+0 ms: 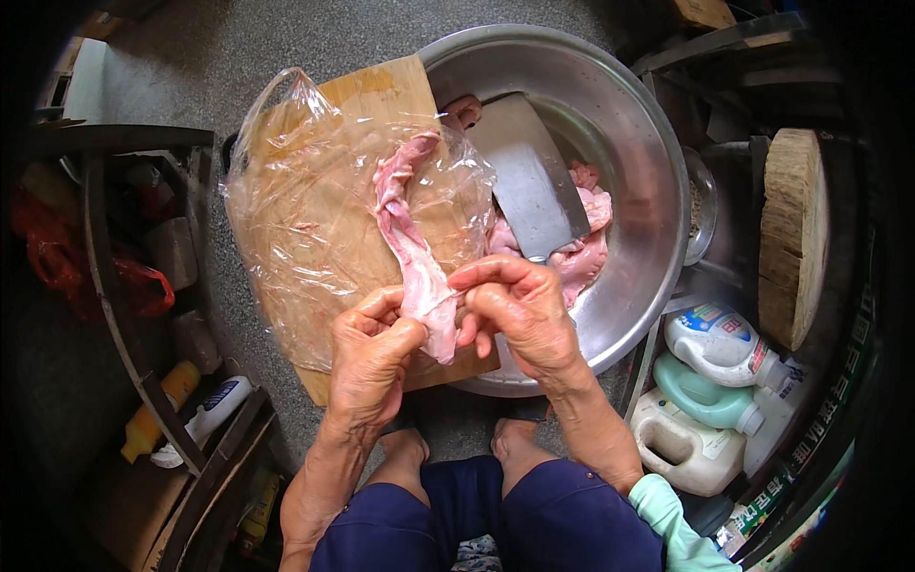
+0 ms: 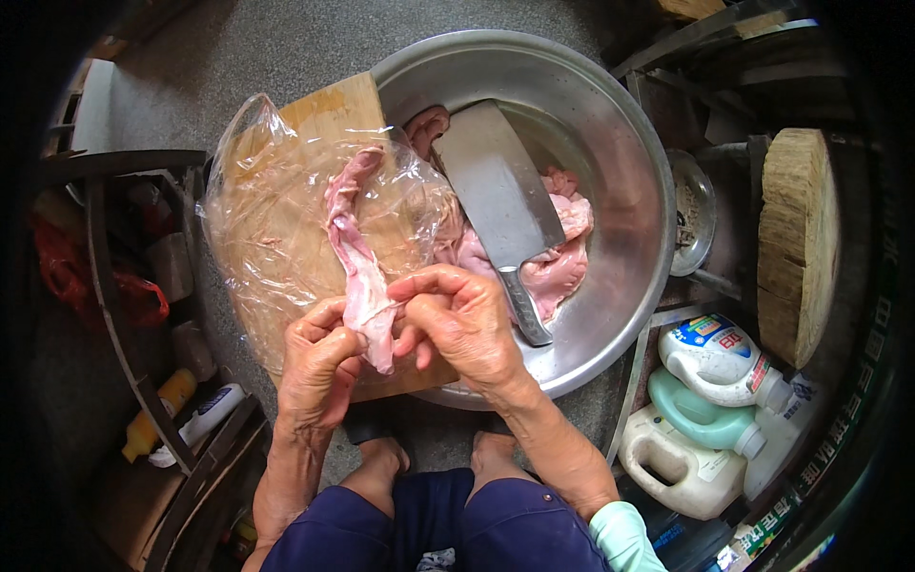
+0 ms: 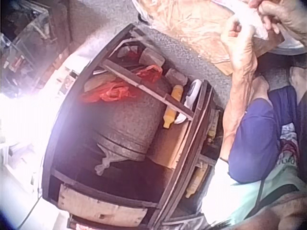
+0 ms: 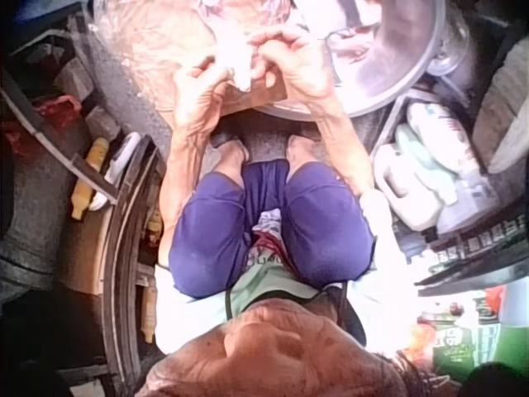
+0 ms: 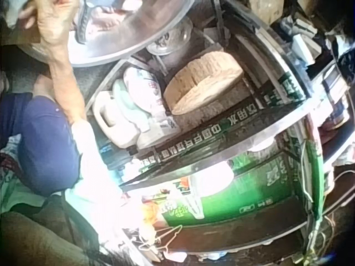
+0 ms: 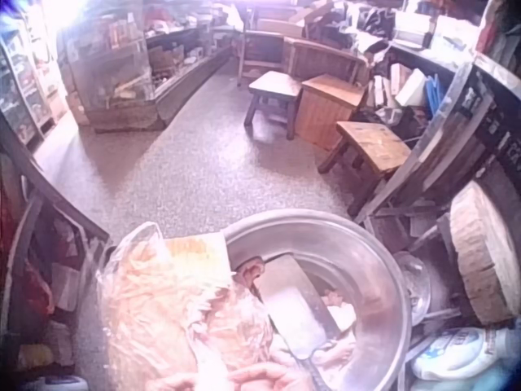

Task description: The person sits on the floor and uses a cleaver to trim fat and connective tissue from strips of raw meat on a plastic-covered cutting board. They repeatedly pick up pieces of meat, slice them, and place the trimmed portions into a large metal bowl.

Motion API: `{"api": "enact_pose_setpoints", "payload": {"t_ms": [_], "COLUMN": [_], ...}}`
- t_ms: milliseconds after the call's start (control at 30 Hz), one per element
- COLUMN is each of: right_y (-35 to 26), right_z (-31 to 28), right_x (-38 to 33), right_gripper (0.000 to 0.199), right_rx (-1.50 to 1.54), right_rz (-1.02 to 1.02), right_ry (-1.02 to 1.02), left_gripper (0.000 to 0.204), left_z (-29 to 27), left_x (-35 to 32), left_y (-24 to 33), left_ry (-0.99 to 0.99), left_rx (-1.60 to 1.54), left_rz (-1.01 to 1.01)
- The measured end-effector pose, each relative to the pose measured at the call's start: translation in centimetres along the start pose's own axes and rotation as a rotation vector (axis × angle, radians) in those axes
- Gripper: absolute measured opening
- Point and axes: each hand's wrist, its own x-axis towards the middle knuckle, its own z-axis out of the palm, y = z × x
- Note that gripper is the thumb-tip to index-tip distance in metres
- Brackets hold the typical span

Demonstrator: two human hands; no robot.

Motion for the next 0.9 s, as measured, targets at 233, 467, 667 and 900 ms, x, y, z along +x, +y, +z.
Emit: {"api": "enact_pose_setpoints", "payload": {"t_ms": [233,467,667,900], "right_y": [-2.1,-0.9,-2.5,-0.1], "right_z": [1.1,0.4,-0.3,1.9], "right_x": [-0.5,0.3,-0.6,-1.7], "right_gripper": [0.022,0.008,0.025,0.054], "right_rx": [-0.826,-0.846,-0.873,-0.079], "right_rz": [-0.557,-0.409,-0.452,-0.029], "right_ry": [-0.064,0.138,0.329,-0.020], "left_gripper": [0.030,0.029,0.031,0.030], "left_z": [-0.2,-0.5,-0.9,-0.4], "left_x": [0.0,-0.1,-0.2,-0.4], "left_y": [-0.1,0.0,0.2,-0.2], "left_ry": [-0.039,-0.047,-0.012,-0.042], "left_rx": [0.023,0.055,0.057,0.124], "left_rz": [0.037,-0.005,-0.016,0.119]}}
